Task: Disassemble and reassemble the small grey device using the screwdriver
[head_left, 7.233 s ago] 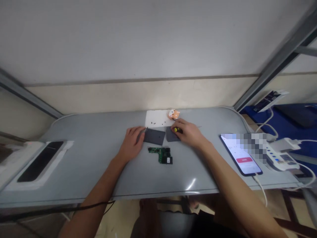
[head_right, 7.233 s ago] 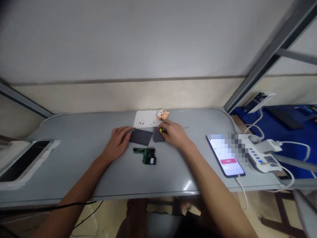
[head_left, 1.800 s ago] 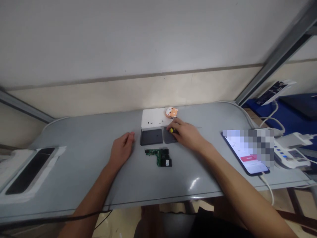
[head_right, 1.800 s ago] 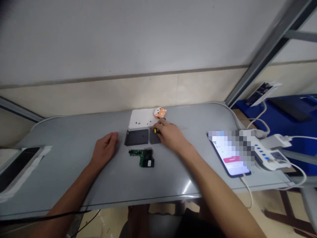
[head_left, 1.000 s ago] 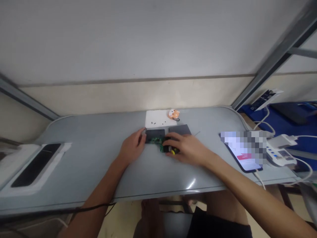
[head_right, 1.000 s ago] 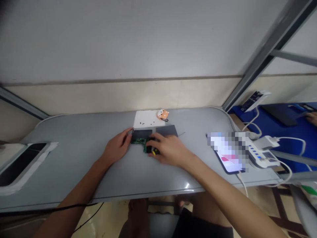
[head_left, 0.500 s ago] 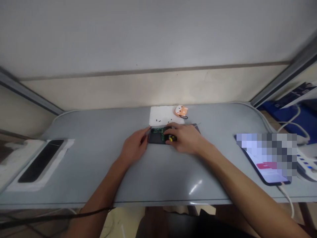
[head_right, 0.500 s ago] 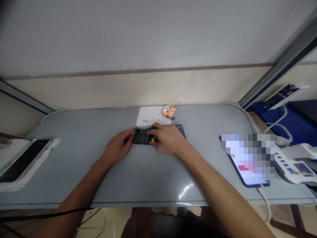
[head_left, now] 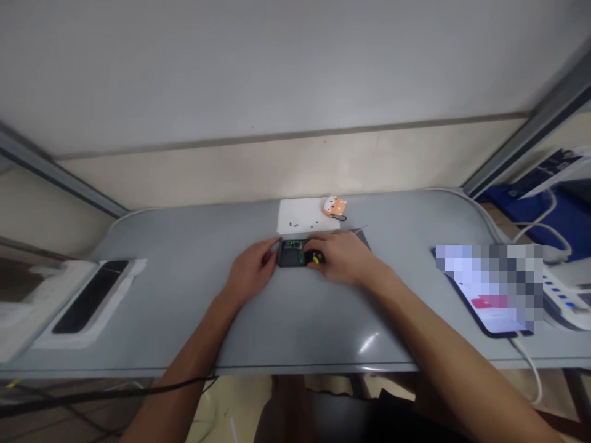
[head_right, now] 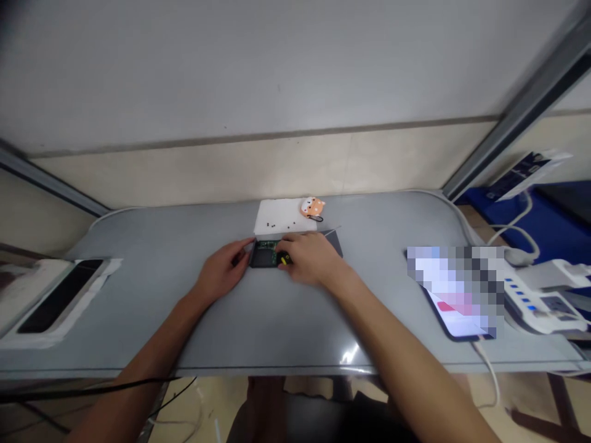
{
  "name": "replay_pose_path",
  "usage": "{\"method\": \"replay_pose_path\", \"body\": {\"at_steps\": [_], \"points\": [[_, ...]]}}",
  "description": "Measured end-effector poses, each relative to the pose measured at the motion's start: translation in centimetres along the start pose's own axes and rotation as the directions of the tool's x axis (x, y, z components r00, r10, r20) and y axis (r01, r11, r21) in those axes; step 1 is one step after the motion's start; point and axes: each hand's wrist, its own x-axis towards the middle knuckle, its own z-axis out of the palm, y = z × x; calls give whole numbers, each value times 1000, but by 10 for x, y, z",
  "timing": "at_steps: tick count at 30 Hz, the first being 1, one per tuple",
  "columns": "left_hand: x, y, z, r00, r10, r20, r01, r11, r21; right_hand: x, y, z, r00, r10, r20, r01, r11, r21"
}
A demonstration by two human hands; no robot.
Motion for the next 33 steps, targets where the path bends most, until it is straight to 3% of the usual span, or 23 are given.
{"method": "replay_pose_path", "body": {"at_steps": [5, 8, 9, 11, 13, 14, 17, 19, 24, 27, 33], "points": [[-1, -2, 4, 999, 20, -46, -21, 999, -31, -4, 0, -1, 999, -15, -35, 15, 1000, 8], [-1, 4, -2, 997, -1, -81, -7, 995, -101, -8, -2, -18, 960, 6, -282, 48, 982, 184], [-1, 8, -6, 994, -3, -107, -10, 993, -122, -9, -2, -26, 912, 67, -405, 55, 958, 282], [2, 18, -14, 983, 29, -183, -53, 990, -127, -7, -2, -41, 753, 278, -596, 60, 874, 483], [8, 30, -18, 969, 113, -218, -137, 986, -98, -1, 2, -50, 611, 448, -652, 77, 787, 613], [11, 37, -18, 968, 163, -189, -181, 980, -85, 2, 6, -50, 582, 497, -644, 75, 756, 651], [25, 50, -10, 956, 294, -5, -293, 954, -64, 10, 18, -37, 564, 656, -501, -39, 628, 777], [33, 53, -1, 940, 335, 59, -332, 941, -60, 11, 25, -22, 584, 700, -411, -122, 576, 808], [33, 49, 15, 942, 335, -1, -335, 940, -60, 6, 30, -3, 599, 718, -354, -295, 609, 736], [26, 47, 15, 943, 329, -40, -331, 943, -43, 5, 29, -3, 595, 717, -362, -303, 618, 726], [24, 46, 16, 956, 293, 9, -292, 955, -62, 6, 28, -2, 623, 693, -363, -293, 637, 713]]}}
